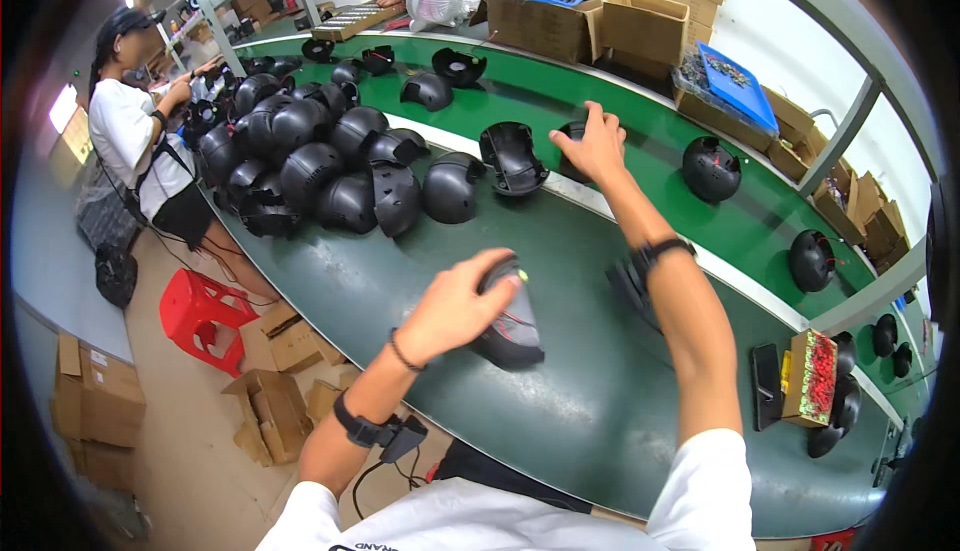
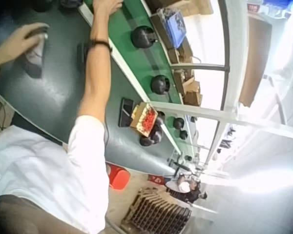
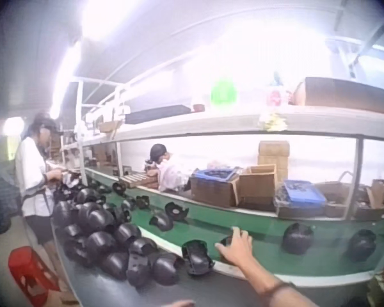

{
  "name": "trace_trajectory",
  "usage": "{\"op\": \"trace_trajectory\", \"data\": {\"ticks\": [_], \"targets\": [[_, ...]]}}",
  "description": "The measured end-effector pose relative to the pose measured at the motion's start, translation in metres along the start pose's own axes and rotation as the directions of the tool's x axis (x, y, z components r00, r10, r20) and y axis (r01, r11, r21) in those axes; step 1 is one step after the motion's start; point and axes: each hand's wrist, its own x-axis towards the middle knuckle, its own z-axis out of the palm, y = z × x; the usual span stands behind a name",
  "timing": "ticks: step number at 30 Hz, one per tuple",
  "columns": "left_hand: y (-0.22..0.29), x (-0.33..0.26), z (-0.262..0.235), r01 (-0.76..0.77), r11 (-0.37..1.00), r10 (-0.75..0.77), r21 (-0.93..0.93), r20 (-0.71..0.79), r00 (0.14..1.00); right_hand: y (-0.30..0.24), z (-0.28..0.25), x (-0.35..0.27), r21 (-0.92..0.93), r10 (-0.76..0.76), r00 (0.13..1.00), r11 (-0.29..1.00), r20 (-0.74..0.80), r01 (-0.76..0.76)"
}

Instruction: Assembling internal electrical components into a black plastic housing using an electric screwdriver.

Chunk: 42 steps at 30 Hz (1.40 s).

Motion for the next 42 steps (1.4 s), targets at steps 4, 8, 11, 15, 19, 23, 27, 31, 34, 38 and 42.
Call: {"op": "trace_trajectory", "data": {"ticks": [4,8,11,15,19,23,27,31,34,38,42], "targets": [[0.009,0.017,0.012,0.045,0.997,-0.035,-0.068,0.143,0.989,0.017,0.033,0.036,-0.019,0.135,0.990,0.991,0.047,-0.134],[-0.015,0.022,0.025,0.008,0.983,0.022,-0.182,0.160,0.987,0.045,-0.009,0.004,0.441,-0.018,0.993,0.895,-0.116,0.068],[-0.016,0.014,0.019,0.135,0.860,-0.047,-0.492,0.188,0.981,0.028,-0.084,-0.098,0.672,-0.039,0.950,0.716,0.309,-0.190],[0.002,0.026,0.037,0.186,0.828,-0.032,-0.529,0.287,0.957,0.058,-0.117,-0.229,0.613,-0.242,0.936,0.790,0.257,0.037],[0.003,0.025,0.056,0.127,0.839,0.041,-0.530,0.294,0.955,0.025,-0.107,-0.275,0.668,-0.053,0.946,0.721,0.320,-0.186],[0.012,0.025,0.062,0.099,0.847,0.059,-0.522,0.277,0.959,0.029,-0.096,-0.280,0.755,-0.011,0.981,0.640,0.194,-0.142],[0.018,0.022,0.057,0.170,0.821,0.038,-0.546,0.349,0.936,0.030,-0.092,-0.282,0.782,0.034,0.990,0.610,0.138,-0.130],[0.025,0.015,0.060,0.169,0.837,0.020,-0.520,0.338,0.941,0.031,-0.093,-0.281,0.792,0.062,0.987,0.590,0.150,-0.158],[0.018,0.016,0.064,0.139,0.808,0.049,-0.572,0.301,0.952,0.029,-0.095,-0.281,0.790,0.038,0.986,0.594,0.163,-0.153],[0.016,0.017,0.072,0.046,0.767,0.103,-0.640,0.193,0.976,0.029,-0.094,-0.283,0.771,0.047,0.986,0.618,0.157,-0.152],[0.014,0.019,0.074,0.053,0.740,0.117,-0.670,0.207,0.971,0.030,-0.095,-0.286,0.762,0.050,0.985,0.628,0.162,-0.157]]}}
